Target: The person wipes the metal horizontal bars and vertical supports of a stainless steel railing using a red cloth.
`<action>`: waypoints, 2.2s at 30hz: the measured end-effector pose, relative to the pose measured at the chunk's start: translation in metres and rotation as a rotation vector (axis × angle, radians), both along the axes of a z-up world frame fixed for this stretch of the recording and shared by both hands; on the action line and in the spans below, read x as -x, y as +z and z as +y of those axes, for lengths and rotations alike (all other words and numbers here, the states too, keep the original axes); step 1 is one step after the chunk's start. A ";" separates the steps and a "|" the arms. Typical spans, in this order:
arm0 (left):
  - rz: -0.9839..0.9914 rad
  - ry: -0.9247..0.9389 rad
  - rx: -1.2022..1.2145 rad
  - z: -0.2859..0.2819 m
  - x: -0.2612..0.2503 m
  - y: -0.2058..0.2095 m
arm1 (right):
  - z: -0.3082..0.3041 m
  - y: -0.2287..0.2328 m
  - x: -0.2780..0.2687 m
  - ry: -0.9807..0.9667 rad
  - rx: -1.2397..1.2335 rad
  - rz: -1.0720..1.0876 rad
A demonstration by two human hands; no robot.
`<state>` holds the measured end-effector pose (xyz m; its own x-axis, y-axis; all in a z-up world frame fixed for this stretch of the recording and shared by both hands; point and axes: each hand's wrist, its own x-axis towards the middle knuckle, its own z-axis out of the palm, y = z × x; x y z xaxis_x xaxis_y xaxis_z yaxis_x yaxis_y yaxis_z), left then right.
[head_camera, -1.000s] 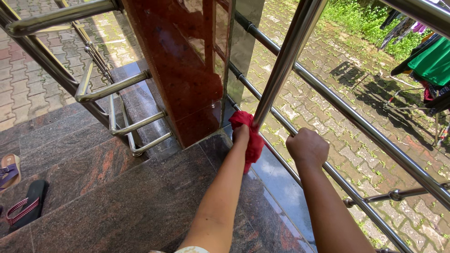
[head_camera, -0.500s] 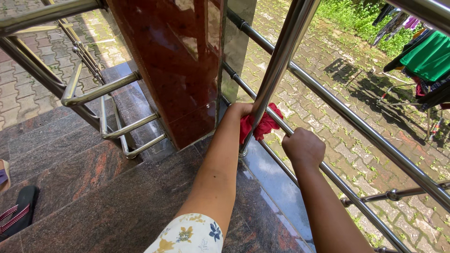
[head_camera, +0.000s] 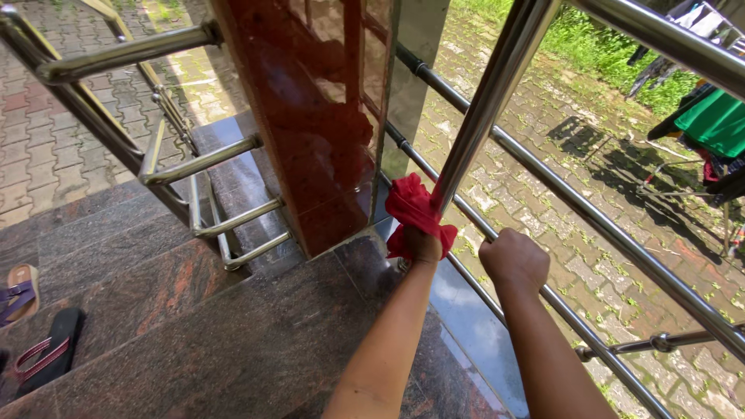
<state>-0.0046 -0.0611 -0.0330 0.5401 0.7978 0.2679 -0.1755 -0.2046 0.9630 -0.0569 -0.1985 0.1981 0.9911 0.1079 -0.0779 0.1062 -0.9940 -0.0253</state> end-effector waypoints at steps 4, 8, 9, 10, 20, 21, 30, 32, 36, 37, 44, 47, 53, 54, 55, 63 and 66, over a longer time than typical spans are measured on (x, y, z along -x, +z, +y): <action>-0.029 0.035 -0.433 -0.015 0.049 0.039 | 0.003 0.000 0.007 -0.018 0.010 0.030; -0.203 -0.267 0.079 -0.023 0.070 0.129 | 0.006 0.003 0.009 -0.029 0.010 0.040; -0.279 -0.409 0.458 -0.024 0.069 0.146 | 0.006 0.001 0.009 -0.031 0.008 0.040; -0.288 -0.350 0.281 -0.021 0.069 0.156 | 0.005 0.000 0.010 -0.032 0.007 0.041; 0.004 -0.165 -0.291 0.022 0.055 0.077 | 0.004 0.003 0.011 -0.015 0.020 0.016; -0.052 -0.132 -0.126 0.017 0.048 0.079 | 0.004 0.004 0.011 -0.020 0.020 0.028; 0.226 -0.310 0.137 0.085 -0.039 0.125 | 0.003 0.003 0.012 -0.004 0.052 0.017; 0.297 -0.335 0.115 0.088 -0.037 0.118 | 0.006 0.006 0.013 -0.014 0.047 0.039; 0.256 -0.175 -0.017 0.064 -0.007 0.105 | 0.004 0.008 0.014 -0.011 0.028 0.030; 0.225 -0.122 -0.047 0.053 0.015 0.100 | 0.003 0.006 0.014 -0.014 0.028 0.024; -0.091 0.075 -0.201 0.004 0.104 0.187 | -0.008 0.003 0.020 0.025 -0.044 -0.021; -0.388 0.004 -0.013 -0.012 0.106 0.278 | -0.020 0.007 0.033 0.185 -0.177 -0.116; -0.220 -0.124 -0.509 -0.018 0.130 0.425 | -0.058 0.094 0.093 0.668 -0.595 -0.627; -0.245 -0.004 -0.887 -0.017 0.126 0.438 | -0.066 0.123 0.103 0.650 -0.576 -0.709; -0.273 -0.038 -0.927 -0.023 0.121 0.446 | -0.074 0.156 0.108 0.575 -0.399 -0.923; 0.144 -0.358 -0.630 -0.066 0.065 0.487 | -0.120 0.315 0.075 -0.048 0.140 -0.466; 0.113 -0.391 -0.606 -0.066 0.054 0.484 | -0.121 0.304 0.060 -0.079 0.163 -0.519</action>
<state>-0.0586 -0.1271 0.4511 0.8059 0.2700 0.5269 -0.2514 -0.6497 0.7174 -0.1169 -0.3199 0.5023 0.9085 0.0594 0.4137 -0.0109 -0.9862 0.1655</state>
